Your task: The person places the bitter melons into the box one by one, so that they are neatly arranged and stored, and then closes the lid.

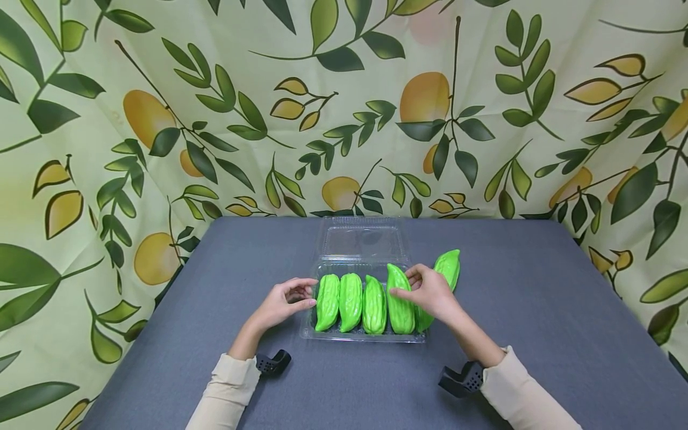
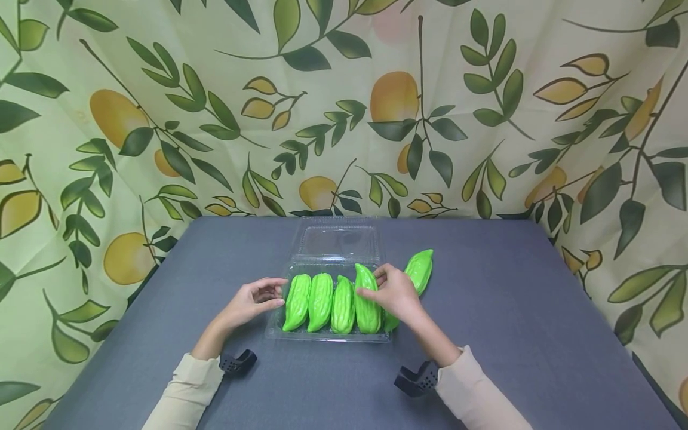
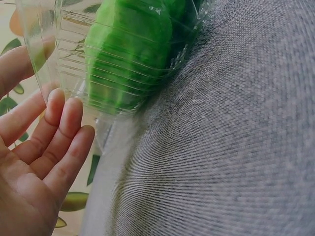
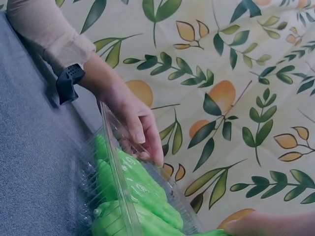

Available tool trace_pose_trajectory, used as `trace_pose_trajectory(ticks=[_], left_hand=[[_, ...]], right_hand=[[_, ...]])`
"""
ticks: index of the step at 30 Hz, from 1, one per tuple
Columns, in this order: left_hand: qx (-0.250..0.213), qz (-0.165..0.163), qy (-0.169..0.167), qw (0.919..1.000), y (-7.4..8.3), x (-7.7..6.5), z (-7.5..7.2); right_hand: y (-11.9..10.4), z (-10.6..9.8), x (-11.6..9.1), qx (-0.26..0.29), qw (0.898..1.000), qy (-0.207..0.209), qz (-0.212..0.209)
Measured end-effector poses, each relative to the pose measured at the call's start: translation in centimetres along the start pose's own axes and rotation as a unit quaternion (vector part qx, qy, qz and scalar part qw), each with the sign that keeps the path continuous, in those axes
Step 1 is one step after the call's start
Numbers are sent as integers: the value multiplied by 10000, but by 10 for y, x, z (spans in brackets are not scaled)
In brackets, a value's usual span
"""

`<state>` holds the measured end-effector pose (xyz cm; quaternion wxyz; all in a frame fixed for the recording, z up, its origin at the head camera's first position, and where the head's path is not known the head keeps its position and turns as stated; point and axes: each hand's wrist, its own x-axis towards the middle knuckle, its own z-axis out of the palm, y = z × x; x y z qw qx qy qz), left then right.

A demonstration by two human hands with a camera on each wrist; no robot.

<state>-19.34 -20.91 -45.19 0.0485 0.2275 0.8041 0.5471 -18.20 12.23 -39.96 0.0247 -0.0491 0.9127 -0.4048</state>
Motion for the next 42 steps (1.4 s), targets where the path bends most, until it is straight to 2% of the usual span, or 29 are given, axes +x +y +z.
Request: trace_pose_trajectory(ticks=[13,19,26,42], left_hand=[[-122,4,-37,9999,3,2,-1],[-125,28,-37,9999,3,1,-1],[-116,44,-41,9999,2,1,-1],[-10,18,-11,10000,-1,0,0]], right_hand=[[3,2,3,-315,9993,156,-111],[5,2,5,-218,9997,121,51],[9,2,5,-74,9998,172,41],[16,9,7,134,9985,521,89]])
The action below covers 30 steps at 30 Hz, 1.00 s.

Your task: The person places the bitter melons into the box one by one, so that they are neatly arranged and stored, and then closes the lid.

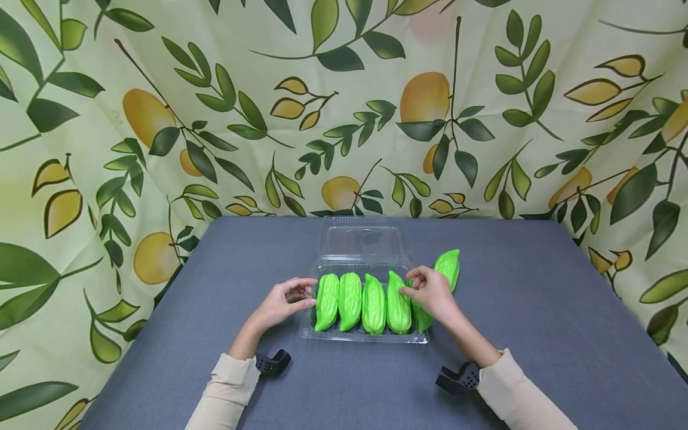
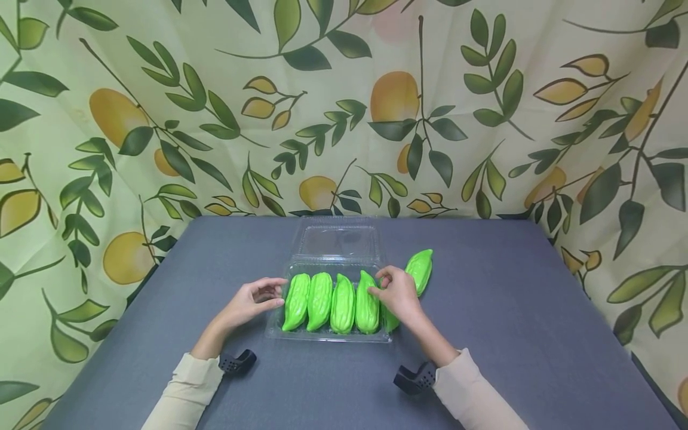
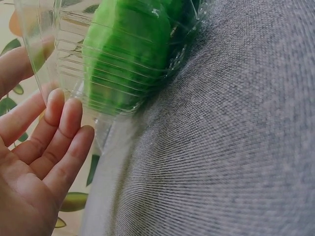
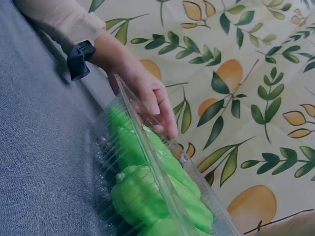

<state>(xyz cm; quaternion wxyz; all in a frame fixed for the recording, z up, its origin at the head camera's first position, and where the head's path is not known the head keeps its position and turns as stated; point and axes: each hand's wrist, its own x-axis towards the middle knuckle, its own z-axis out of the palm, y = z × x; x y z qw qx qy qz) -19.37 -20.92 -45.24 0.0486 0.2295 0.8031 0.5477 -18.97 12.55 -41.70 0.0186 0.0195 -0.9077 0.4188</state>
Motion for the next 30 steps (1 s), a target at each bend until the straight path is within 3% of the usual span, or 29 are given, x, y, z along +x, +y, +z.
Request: trace_pose_trajectory(ticks=[20,30], left_hand=[[4,-67,17,10000,0,0,-1],[-87,-102,-16,9999,1,0,-1]], right_hand=[[13,-20,-6,437,9988,187,-128],[21,-29,-11,940,9954,50,181]])
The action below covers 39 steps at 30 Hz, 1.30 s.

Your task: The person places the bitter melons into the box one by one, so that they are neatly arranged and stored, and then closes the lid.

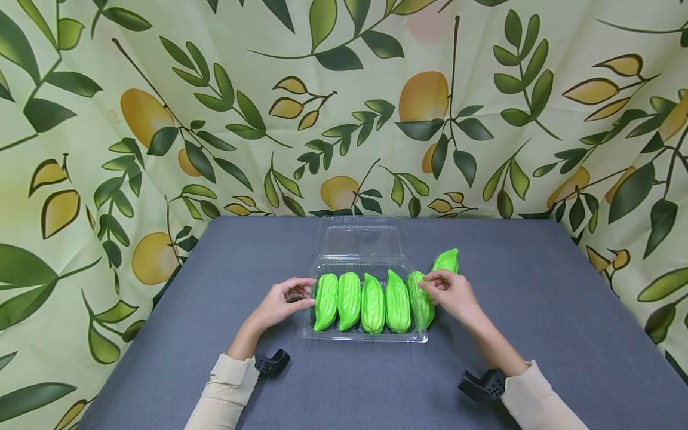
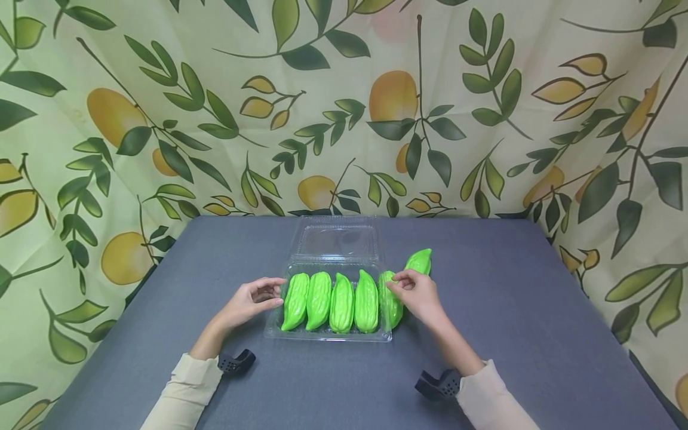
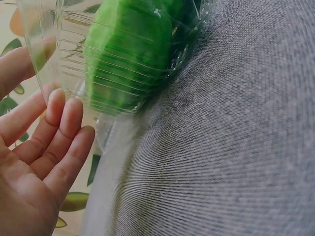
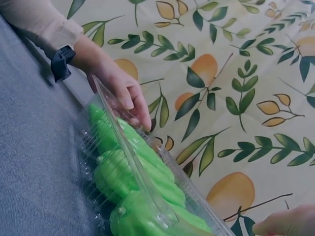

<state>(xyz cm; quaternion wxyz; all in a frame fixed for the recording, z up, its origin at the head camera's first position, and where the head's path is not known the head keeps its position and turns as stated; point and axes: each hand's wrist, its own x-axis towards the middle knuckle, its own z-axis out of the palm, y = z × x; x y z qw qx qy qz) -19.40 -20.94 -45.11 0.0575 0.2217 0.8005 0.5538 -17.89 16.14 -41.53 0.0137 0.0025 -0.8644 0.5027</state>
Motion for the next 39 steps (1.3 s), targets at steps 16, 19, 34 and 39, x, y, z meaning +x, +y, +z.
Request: trace_pose_trajectory(ticks=[16,19,34,39], left_hand=[[11,7,16,10000,1,0,1],[28,-3,36,10000,1,0,1],[-22,-19,26,10000,0,0,2],[-65,-1,4,10000,0,0,2]], right_hand=[[12,-11,-12,-191,9985,-288,427],[14,-12,-15,-183,9980,-392,464],[26,-8,-22,62,9937,-810,778],[33,-6,-21,355,9888,-1047,1004]])
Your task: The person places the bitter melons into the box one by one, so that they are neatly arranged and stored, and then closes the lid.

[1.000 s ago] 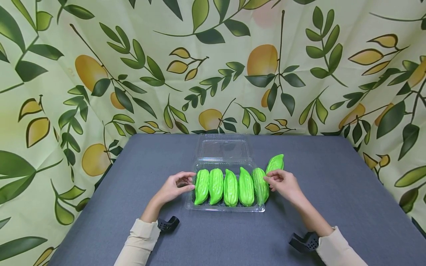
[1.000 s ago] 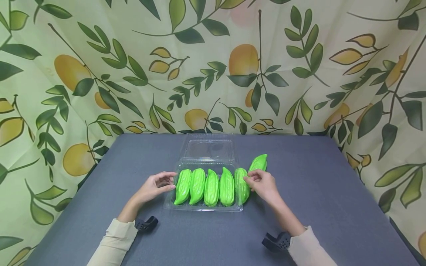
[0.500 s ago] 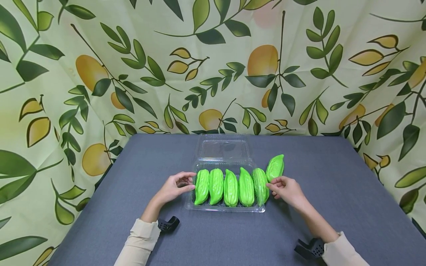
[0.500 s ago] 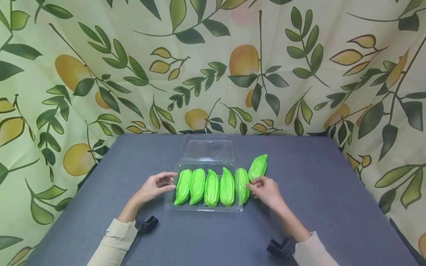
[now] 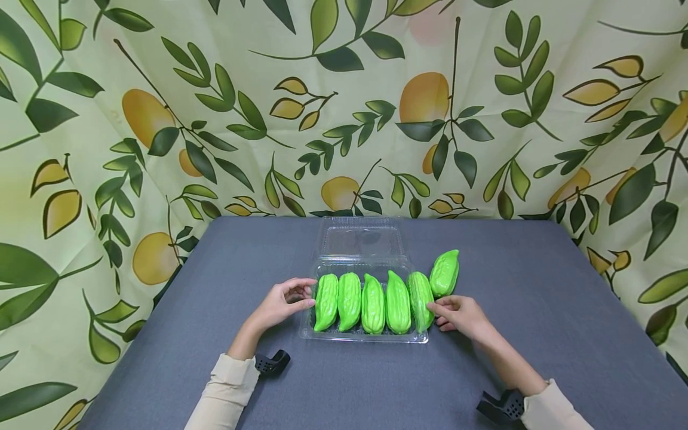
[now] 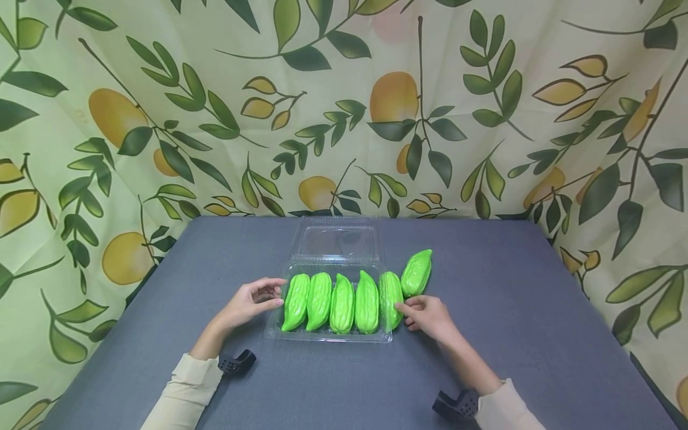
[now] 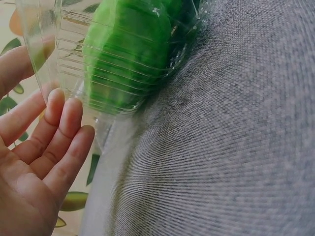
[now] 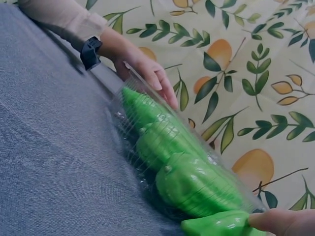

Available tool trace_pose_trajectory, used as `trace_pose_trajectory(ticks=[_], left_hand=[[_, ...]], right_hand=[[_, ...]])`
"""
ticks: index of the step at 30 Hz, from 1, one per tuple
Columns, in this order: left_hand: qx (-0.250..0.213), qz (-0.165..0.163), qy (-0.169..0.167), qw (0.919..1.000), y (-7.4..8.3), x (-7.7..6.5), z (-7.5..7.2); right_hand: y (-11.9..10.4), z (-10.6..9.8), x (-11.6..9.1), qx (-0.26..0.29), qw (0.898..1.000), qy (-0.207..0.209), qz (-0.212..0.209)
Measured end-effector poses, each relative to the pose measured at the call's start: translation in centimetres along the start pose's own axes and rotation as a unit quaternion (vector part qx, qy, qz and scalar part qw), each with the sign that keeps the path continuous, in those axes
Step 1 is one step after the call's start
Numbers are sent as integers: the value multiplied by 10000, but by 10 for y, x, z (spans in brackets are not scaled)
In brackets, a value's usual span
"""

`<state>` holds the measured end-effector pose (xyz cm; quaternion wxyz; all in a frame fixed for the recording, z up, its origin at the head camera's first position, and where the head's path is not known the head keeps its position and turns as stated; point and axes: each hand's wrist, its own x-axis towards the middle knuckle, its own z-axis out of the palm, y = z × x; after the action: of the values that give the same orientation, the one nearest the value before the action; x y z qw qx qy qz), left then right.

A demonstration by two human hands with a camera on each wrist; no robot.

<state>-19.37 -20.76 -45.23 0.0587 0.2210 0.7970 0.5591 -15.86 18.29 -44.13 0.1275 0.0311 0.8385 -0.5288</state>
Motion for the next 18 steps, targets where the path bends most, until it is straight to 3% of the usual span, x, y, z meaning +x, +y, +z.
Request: trace_pose_trajectory(ticks=[18], left_hand=[[72,181,37,9998,-3,0,-1]], right_hand=[[6,6,6,364,9984,-370,229]])
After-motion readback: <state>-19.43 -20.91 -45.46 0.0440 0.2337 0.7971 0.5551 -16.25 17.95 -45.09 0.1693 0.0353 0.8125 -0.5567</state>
